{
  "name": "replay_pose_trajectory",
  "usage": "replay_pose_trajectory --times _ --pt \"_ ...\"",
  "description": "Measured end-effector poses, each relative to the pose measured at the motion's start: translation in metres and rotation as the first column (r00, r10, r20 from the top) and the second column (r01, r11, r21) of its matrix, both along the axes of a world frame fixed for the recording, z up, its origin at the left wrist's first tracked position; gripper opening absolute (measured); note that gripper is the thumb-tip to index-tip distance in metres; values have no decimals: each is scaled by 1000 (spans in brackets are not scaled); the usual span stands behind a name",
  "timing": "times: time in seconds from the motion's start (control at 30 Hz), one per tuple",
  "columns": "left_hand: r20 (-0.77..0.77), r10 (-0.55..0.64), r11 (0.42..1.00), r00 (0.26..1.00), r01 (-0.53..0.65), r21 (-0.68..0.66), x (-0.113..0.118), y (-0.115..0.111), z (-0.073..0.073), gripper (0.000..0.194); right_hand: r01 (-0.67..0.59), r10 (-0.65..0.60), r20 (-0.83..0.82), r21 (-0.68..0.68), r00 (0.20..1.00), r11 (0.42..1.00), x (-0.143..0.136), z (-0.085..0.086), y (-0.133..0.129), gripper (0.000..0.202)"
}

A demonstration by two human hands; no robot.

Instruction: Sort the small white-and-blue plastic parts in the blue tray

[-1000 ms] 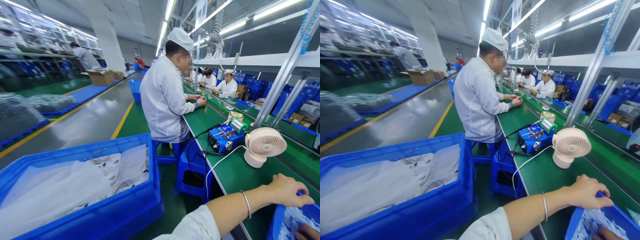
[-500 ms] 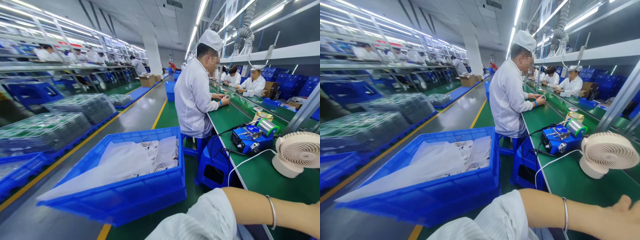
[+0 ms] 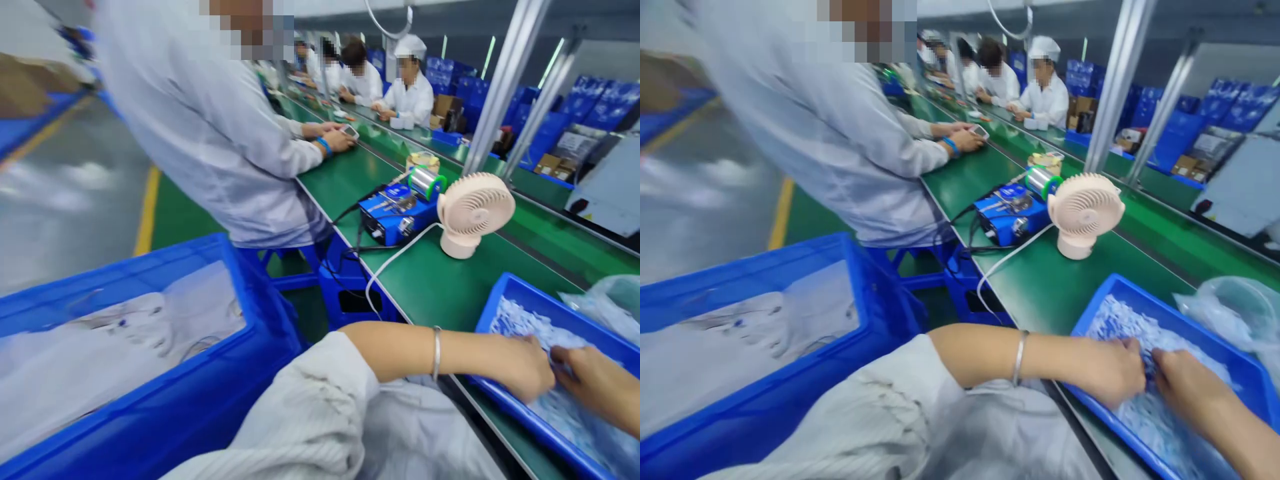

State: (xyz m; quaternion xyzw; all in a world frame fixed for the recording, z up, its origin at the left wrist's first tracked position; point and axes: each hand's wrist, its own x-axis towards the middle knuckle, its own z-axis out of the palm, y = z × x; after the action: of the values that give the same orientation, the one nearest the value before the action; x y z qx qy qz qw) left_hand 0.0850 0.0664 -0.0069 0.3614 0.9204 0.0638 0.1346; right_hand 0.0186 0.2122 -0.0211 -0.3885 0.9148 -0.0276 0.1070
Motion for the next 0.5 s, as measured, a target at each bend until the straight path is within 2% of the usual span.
replay_pose_trajectory --times 0.03,0.1,0.17,0.27,0.3,0.4,0.5 --pt "100 -32 999 994 33 -12 4 -8 13 18 9 -9 9 46 1000 999 4 11 3 24" --pt "176 52 999 983 -53 3 9 -24 33 31 46 -45 -11 96 999 994 11 28 15 44" --pt "176 160 987 971 -156 -35 9 -37 41 47 41 -42 10 145 999 989 17 39 33 58" --pt "209 224 974 952 -209 -90 6 -40 34 83 67 -79 38 239 996 969 29 41 56 69" --pt "237 243 968 941 -220 -119 5 -38 30 90 81 -98 53 267 994 960 33 39 60 72" --pt "321 231 971 918 -199 -131 4 -31 23 90 113 -153 118 291 981 950 43 30 54 80" --pt "358 248 967 900 -208 -147 -1 -28 22 81 118 -153 167 206 974 972 44 22 34 83"
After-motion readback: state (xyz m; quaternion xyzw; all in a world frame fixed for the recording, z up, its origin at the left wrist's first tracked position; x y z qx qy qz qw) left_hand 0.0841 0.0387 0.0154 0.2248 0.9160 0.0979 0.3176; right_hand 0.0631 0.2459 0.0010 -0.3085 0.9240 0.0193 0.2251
